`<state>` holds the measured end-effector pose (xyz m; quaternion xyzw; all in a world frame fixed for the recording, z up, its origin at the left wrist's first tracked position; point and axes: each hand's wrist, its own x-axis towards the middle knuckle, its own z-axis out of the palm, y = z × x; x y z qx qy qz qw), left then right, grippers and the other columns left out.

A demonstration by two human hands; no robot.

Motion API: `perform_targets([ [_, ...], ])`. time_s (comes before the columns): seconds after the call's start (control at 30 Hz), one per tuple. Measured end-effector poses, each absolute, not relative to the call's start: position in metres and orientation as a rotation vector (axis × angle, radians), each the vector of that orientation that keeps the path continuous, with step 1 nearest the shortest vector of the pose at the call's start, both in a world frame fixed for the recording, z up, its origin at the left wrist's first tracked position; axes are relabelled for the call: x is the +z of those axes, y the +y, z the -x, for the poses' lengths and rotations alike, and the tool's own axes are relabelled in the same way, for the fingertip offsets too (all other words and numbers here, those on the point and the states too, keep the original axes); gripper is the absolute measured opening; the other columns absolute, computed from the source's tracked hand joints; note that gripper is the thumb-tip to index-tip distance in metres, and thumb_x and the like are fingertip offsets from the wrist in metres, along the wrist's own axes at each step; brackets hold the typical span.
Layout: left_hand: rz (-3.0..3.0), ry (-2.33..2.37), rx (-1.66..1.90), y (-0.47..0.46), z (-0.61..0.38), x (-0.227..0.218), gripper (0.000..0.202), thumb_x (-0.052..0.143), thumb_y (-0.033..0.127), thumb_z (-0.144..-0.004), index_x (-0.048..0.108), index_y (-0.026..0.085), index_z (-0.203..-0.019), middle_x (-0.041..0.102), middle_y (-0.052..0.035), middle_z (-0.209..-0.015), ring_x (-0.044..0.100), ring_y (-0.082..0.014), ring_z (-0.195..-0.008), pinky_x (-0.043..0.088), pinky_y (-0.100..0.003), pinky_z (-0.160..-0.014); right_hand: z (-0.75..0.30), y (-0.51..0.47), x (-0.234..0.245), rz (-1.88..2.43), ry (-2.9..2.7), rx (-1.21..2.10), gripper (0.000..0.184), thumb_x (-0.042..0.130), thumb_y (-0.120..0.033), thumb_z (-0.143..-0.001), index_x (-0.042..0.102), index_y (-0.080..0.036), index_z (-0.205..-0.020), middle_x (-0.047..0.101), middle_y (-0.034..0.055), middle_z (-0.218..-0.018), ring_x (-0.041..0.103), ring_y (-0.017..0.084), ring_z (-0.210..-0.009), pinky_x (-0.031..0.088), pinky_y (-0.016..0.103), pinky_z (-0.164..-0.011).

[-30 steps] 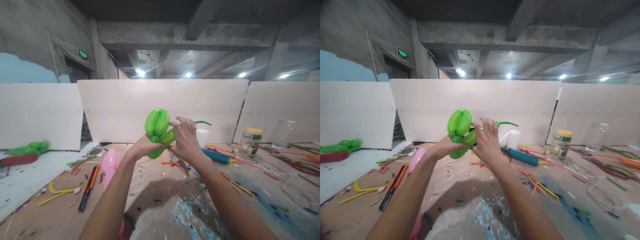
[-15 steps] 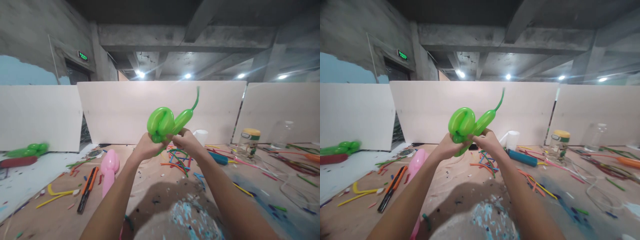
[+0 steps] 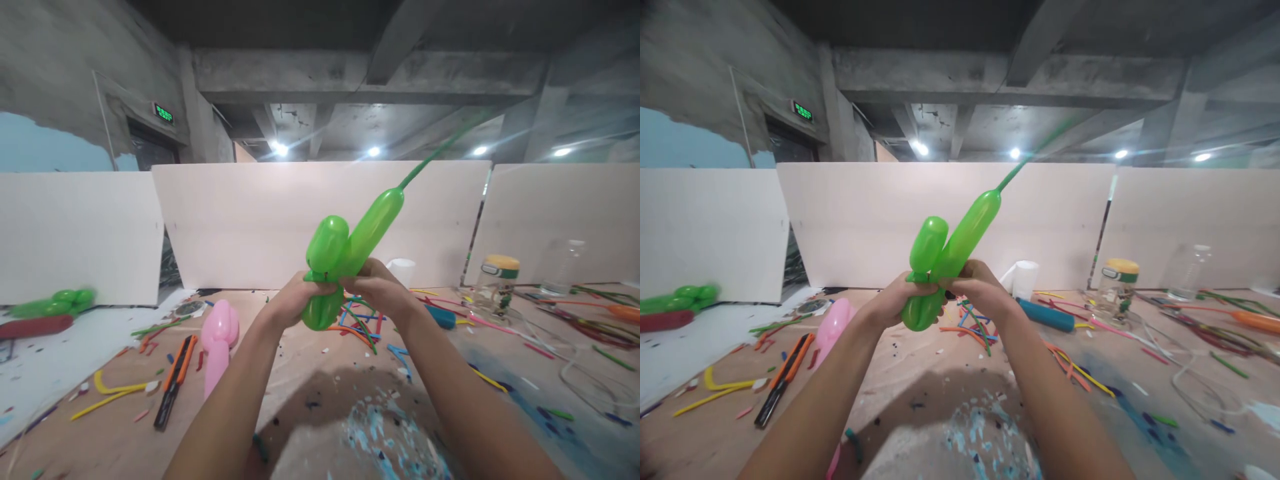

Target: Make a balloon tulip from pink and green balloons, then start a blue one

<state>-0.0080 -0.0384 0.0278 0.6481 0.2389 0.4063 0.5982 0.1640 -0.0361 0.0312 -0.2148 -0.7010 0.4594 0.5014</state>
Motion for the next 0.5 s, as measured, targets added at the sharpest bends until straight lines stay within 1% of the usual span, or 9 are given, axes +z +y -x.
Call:
perform_targets([
  [0.13,-1.353,0.427,0.786,-0.036,0.006,0.023,0.027,0.067,0.024,-0.061,0.061,0.011,-0.085,0.065,-0.0074,-0.069,0.062,-0.0201,-0.058,0.050,-0.033,-0.054,-0.168,-0.035,0.027,0.468,-1.723,1.253,0.013,0.068,-0.025,-0.063,0.063,-0.016,-0.070,0.059,0.0023,-0.060,0.054,0.017,-0.055,0.043,0.031,-0.051],
  [0.23,-1.253,0.332,0.691,-0.034,0.004,0.019,0.025,0.066,0.025,-0.061,0.061,0.010,-0.081,0.065,-0.0082,-0.069,0.062,-0.0205,-0.059,0.050,-0.034,-0.054,-0.167,-0.036,0.025,0.442,-1.664,1.321,0.014,0.068,-0.022,-0.060,0.062,-0.015,-0.071,0.059,0.0016,-0.058,0.053,0.016,-0.049,0.044,0.030,-0.047],
  [0.3,-1.191,0.274,0.644,-0.033,0.004,0.018,0.024,0.065,0.025,-0.061,0.061,0.010,-0.079,0.065,-0.0081,-0.070,0.062,-0.0208,-0.061,0.050,-0.034,-0.055,-0.163,-0.039,0.026,0.390,-1.640,1.368,0.012,0.066,-0.019,-0.060,0.061,-0.016,-0.070,0.057,0.0005,-0.055,0.052,0.015,-0.046,0.044,0.030,-0.044],
  [0.4,-1.143,0.260,0.631,-0.032,0.005,0.018,0.025,0.064,0.025,-0.063,0.062,0.010,-0.082,0.064,-0.0075,-0.071,0.062,-0.0207,-0.062,0.050,-0.036,-0.056,-0.157,-0.045,0.029,0.324,-1.637,1.421,0.007,0.059,-0.018,-0.063,0.059,-0.017,-0.070,0.054,-0.0009,-0.051,0.053,0.017,-0.042,0.045,0.032,-0.040],
  [0.5,-1.136,0.348,0.684,-0.032,0.006,0.018,0.026,0.064,0.029,-0.066,0.062,0.010,-0.083,0.064,-0.0077,-0.072,0.063,-0.0204,-0.062,0.051,-0.036,-0.057,-0.154,-0.047,0.032,0.331,-1.589,1.394,0.010,0.053,-0.015,-0.061,0.058,-0.017,-0.069,0.052,-0.0016,-0.049,0.051,0.016,-0.040,0.043,0.030,-0.037],
])
